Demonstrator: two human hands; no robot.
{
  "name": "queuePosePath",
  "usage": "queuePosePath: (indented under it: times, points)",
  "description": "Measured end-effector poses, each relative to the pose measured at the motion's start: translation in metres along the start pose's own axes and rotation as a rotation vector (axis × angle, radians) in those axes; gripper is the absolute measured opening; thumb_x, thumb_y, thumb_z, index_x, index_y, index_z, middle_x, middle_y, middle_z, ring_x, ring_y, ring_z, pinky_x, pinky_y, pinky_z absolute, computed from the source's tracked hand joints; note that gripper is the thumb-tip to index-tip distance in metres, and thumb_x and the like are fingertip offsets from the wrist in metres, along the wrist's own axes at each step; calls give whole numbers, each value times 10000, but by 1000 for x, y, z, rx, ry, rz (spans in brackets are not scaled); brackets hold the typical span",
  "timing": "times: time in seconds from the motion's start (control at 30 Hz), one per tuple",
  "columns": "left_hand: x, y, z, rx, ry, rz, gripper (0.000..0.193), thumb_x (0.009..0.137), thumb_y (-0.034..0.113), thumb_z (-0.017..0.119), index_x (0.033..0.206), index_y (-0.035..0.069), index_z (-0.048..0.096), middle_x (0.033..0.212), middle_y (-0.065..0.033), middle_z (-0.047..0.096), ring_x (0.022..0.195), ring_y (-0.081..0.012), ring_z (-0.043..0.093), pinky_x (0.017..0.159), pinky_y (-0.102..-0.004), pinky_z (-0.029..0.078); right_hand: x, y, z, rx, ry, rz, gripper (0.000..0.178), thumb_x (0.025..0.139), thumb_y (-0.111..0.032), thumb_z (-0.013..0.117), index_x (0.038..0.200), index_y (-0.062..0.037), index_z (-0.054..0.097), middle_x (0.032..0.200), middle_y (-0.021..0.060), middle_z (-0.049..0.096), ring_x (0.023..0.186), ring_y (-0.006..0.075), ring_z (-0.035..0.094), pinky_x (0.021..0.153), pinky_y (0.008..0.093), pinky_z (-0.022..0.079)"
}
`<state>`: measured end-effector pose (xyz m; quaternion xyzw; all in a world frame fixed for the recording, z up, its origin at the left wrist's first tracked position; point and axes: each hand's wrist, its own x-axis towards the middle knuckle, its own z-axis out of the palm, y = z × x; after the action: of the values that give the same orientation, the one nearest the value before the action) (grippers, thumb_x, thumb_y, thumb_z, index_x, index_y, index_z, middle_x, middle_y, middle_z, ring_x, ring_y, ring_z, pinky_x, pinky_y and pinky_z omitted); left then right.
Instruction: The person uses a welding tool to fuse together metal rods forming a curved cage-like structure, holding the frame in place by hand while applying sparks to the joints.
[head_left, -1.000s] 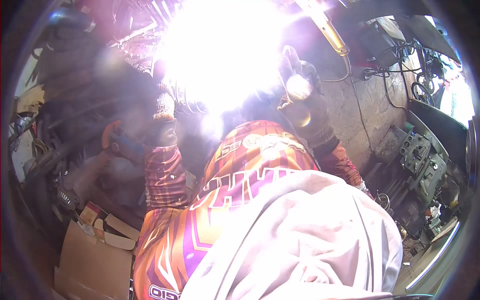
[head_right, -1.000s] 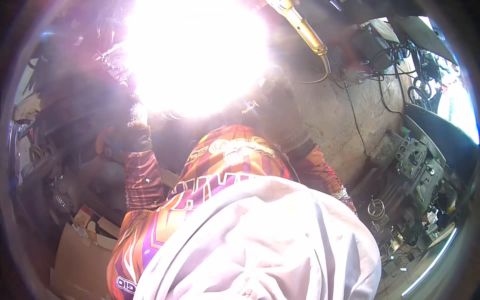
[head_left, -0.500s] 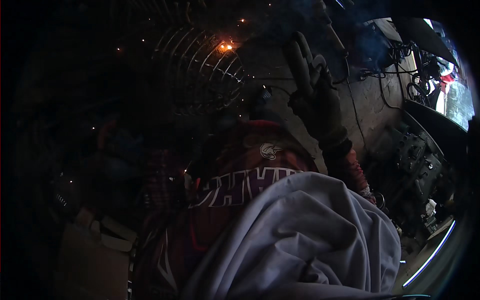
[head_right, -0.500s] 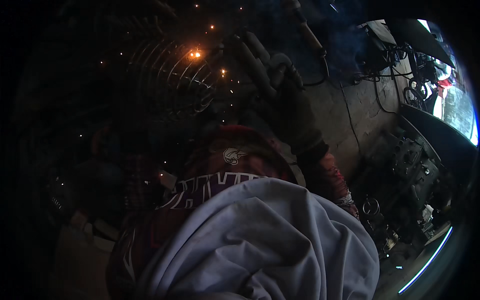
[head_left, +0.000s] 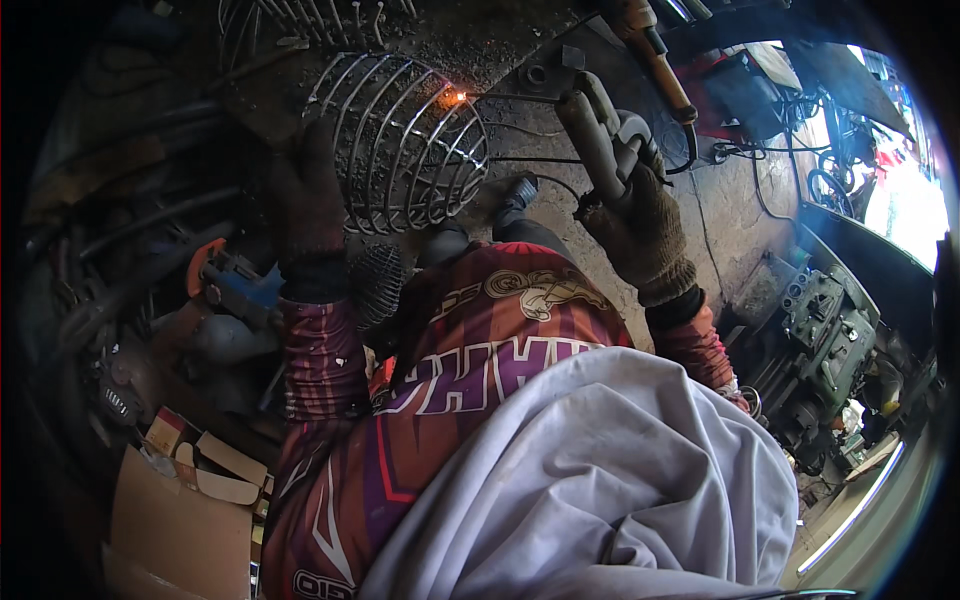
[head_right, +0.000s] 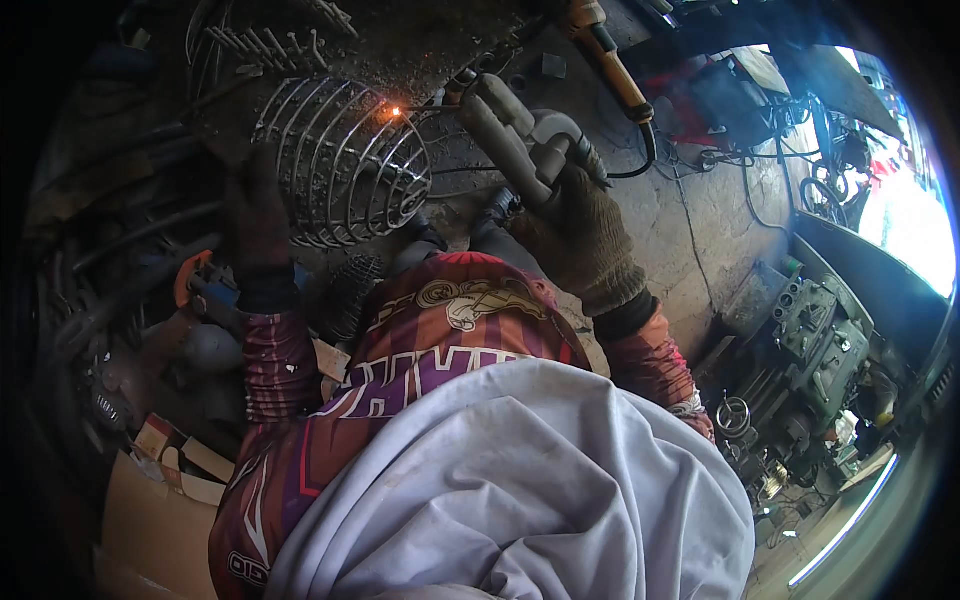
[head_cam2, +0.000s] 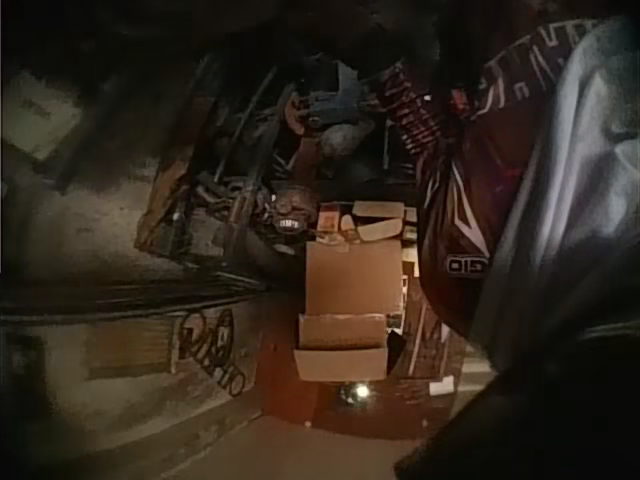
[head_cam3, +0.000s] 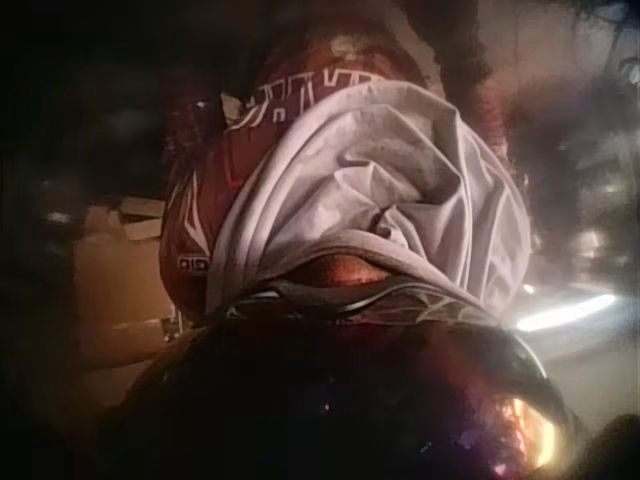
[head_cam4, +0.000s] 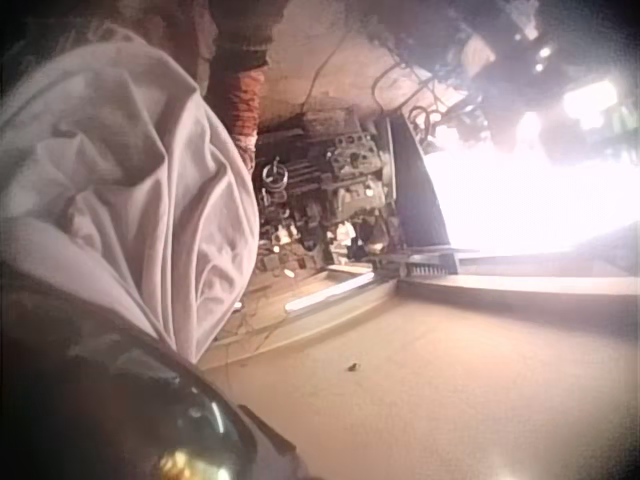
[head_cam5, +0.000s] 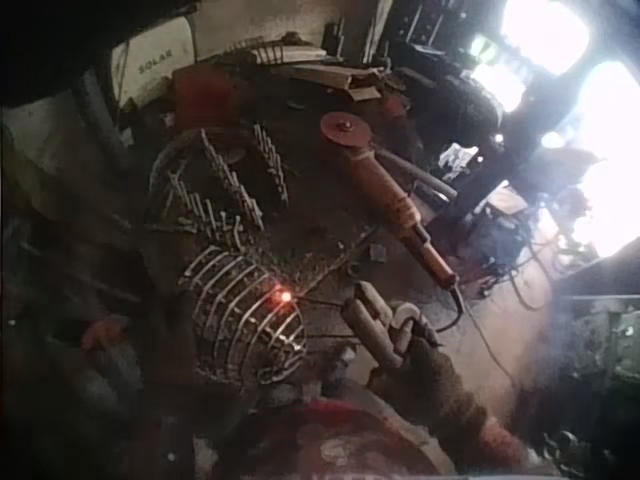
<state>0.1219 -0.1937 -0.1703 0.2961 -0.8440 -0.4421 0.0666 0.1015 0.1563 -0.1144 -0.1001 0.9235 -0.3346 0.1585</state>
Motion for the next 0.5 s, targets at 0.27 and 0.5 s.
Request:
queuePosePath:
  times: [0.27,0.5]
  points:
    - [-1,7,-2,84,7,-54,727,940,666,552,1170,-14,664,1095,-208,708,1067,-330,668,913,-413,477,1,-2,1,-113,10,-94,484,859,-295,781,1167,7,563,947,143,696,865,291,705,784,392,540]
    - [2,-31,7,1284,710,591,555,976,539,573,1313,98,554,950,-161,687,686,-276,646,704,-491,504,11,-18,0,-185,0,-233,429,795,-267,772,1135,-60,610,1135,172,617,1113,384,579,928,472,478]
